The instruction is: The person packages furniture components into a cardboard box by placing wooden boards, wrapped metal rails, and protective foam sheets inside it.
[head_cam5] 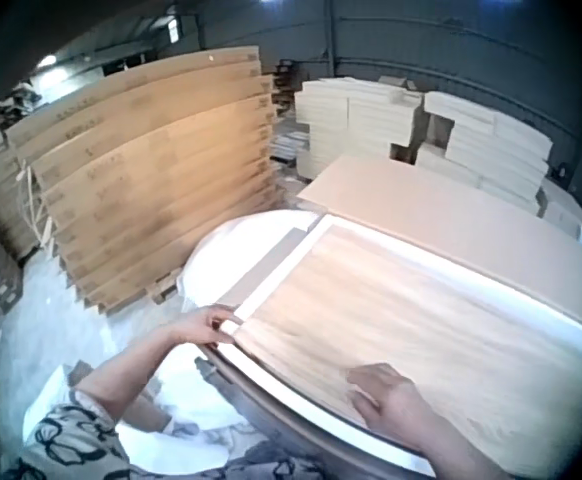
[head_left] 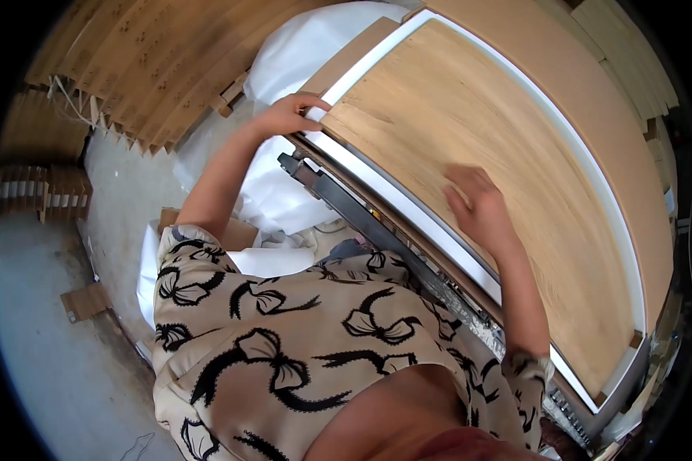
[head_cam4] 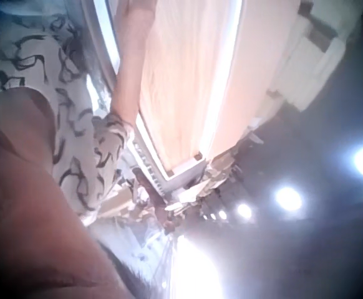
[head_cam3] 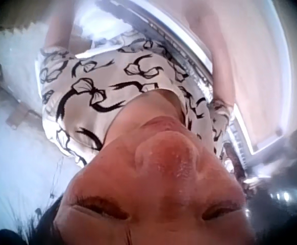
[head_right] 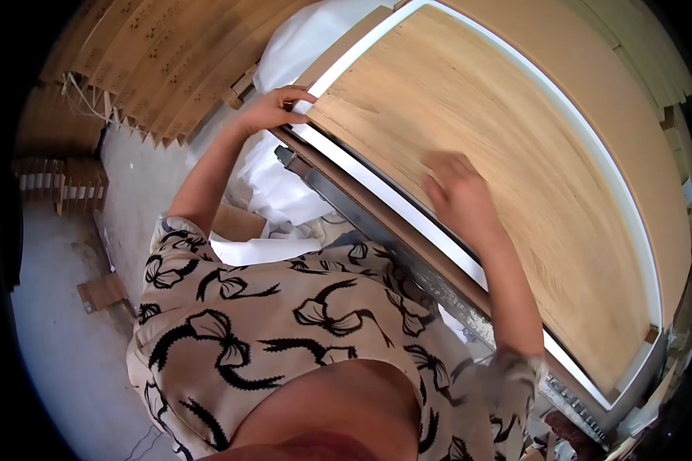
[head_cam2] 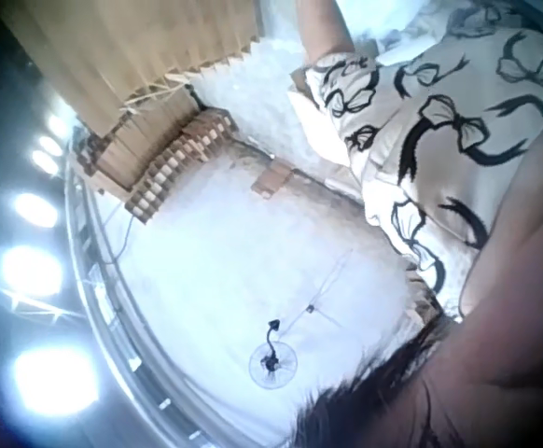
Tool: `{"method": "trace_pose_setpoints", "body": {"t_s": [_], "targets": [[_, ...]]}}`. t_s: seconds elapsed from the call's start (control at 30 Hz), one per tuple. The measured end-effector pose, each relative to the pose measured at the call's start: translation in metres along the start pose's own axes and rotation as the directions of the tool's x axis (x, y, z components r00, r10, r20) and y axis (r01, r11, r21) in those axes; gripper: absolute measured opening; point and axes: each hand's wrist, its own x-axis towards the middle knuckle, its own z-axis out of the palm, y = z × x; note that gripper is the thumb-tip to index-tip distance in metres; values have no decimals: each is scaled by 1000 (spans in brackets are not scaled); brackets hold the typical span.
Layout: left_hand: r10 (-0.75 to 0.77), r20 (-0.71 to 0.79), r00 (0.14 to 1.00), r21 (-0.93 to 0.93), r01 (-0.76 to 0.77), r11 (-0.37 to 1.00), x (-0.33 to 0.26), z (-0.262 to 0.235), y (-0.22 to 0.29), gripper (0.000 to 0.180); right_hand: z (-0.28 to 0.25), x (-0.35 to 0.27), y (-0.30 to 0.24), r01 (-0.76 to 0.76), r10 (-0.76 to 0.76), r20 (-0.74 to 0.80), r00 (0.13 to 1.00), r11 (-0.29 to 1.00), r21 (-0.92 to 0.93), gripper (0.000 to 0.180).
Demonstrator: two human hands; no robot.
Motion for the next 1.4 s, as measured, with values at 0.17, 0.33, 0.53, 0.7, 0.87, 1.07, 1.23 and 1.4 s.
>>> {"method": "trace_pose_setpoints", "body": {"t_s": [0.17, 0.33, 0.53, 0.7, 0.87, 1.07, 1.23, 1.4], "targets": [[137, -110, 984, 74, -129, 989, 8, 15, -7, 31, 77, 132, -3, 355, -352, 86, 932, 935, -23, 20], [167, -238, 957, 232, -111, 966, -6, 18, -7, 33, 124, 174, 7, 490, -474, 271, 838, 871, 7, 23], [-17, -195, 981, 264, 69, 962, -1, 19, 11, 33, 127, 179, 17, 489, -488, 243, 839, 870, 61, 22], [-64, -236, 970, 362, 148, 920, -8, 26, 22, 30, 113, 184, 22, 496, -500, 318, 806, 862, 99, 16], [-78, -195, 978, 425, 156, 892, 0, 28, 31, 28, 116, 179, 42, 503, -529, 303, 792, 848, 166, 15], [23, -211, 977, 440, 74, 895, 0, 28, 25, 21, 68, 95, 98, 288, -195, 449, 872, 946, -149, 29], [-102, -158, 982, 419, 160, 894, 2, 26, 41, 17, 49, 10, 141, -42, 124, 136, 983, 869, -494, 44], [311, -68, 948, 723, -168, 670, 33, 38, 66, 22, 43, -15, 141, -208, 214, -56, 975, 798, -566, 43]]}}
